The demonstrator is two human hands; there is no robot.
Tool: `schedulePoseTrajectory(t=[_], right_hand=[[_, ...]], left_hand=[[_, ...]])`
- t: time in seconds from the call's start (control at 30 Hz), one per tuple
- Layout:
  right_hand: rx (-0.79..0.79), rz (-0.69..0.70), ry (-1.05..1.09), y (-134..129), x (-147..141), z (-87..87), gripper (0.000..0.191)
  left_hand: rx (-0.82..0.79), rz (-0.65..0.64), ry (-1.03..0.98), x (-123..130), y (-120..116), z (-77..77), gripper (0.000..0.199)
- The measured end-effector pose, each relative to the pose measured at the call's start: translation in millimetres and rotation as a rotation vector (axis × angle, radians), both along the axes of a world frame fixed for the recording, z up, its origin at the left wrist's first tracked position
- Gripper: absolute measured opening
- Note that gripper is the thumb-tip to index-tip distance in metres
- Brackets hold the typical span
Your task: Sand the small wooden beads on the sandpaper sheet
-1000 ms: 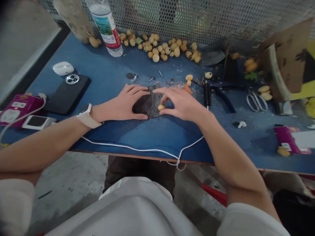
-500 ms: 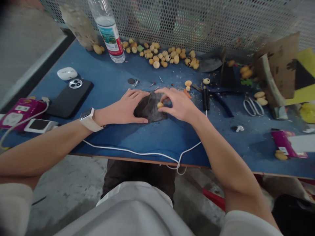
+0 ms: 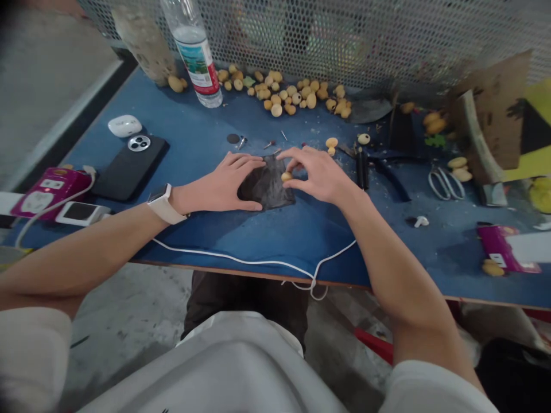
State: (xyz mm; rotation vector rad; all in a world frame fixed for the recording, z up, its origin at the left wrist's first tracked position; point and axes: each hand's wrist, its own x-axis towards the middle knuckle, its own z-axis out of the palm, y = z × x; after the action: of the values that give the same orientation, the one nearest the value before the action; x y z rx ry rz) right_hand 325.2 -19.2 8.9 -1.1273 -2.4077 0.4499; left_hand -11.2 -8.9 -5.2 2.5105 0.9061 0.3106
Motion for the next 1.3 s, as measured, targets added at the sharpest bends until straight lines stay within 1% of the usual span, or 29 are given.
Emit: schedulePoseTrajectory(t=[0.13,0.2,0.27,0.33,0.4,0.5,0.53,0.57,0.67,0.73,0.9,1.13,1.3], right_hand=[[-0.09,0.091,-0.049,-8,2,5.0,0.042],[-0.073,0.058,-0.052,-8,1,3.3,0.043],[-0.015,-0.017,-0.037,-5,-3,-1.3,0.047],[0.026,-0.054,-0.025,-2,-6,-4.9,0.047],[0.016,-0.011,-0.023,-3,-6,-4.9,0.044],[-0.062,0.111,-0.026,-9,-2,-1.7,0.041],[-0.069,0.121,-0.024,-10,-2,-1.5,0.041],[-0.055,0.107,-0.02,-10,-2,-2.2,0.042],[0.044,-0.001,-0.006,-3,-5,-8.1,0.044],[0.073,-0.031,0.0,1,-6,-11.5,0.042],[0.034,0.051,-0.003,-1,2,-12.8,0.033],[0.092,-0.025,0.001,-1,0,-17.8,0.028],[0.087,-0.011,-0.011,-2,1,-16.3,0.025]], left_hand=[[0.019,-0.012,0.0,-1,2,-2.6,0.114],[0.03,-0.015,0.002,-1,2,-3.7,0.113],[0.044,-0.012,0.011,-1,2,-3.9,0.113],[0.07,-0.009,0.024,-1,1,-3.2,0.113],[0.112,-0.022,0.051,-2,-1,-2.0,0.109],[0.214,-0.068,0.101,-1,-5,-0.7,0.098],[0.25,-0.082,0.11,-1,-5,-0.9,0.097],[0.283,-0.092,0.111,0,-6,-1.5,0.096],[0.34,-0.101,0.097,0,-4,-5.7,0.099],[0.353,-0.099,0.093,1,-2,-9.2,0.1],[0.355,-0.103,0.101,1,2,-14.3,0.102],[0.324,-0.089,0.079,2,1,-14.1,0.101],[0.334,-0.091,0.085,2,0,-15.8,0.103]])
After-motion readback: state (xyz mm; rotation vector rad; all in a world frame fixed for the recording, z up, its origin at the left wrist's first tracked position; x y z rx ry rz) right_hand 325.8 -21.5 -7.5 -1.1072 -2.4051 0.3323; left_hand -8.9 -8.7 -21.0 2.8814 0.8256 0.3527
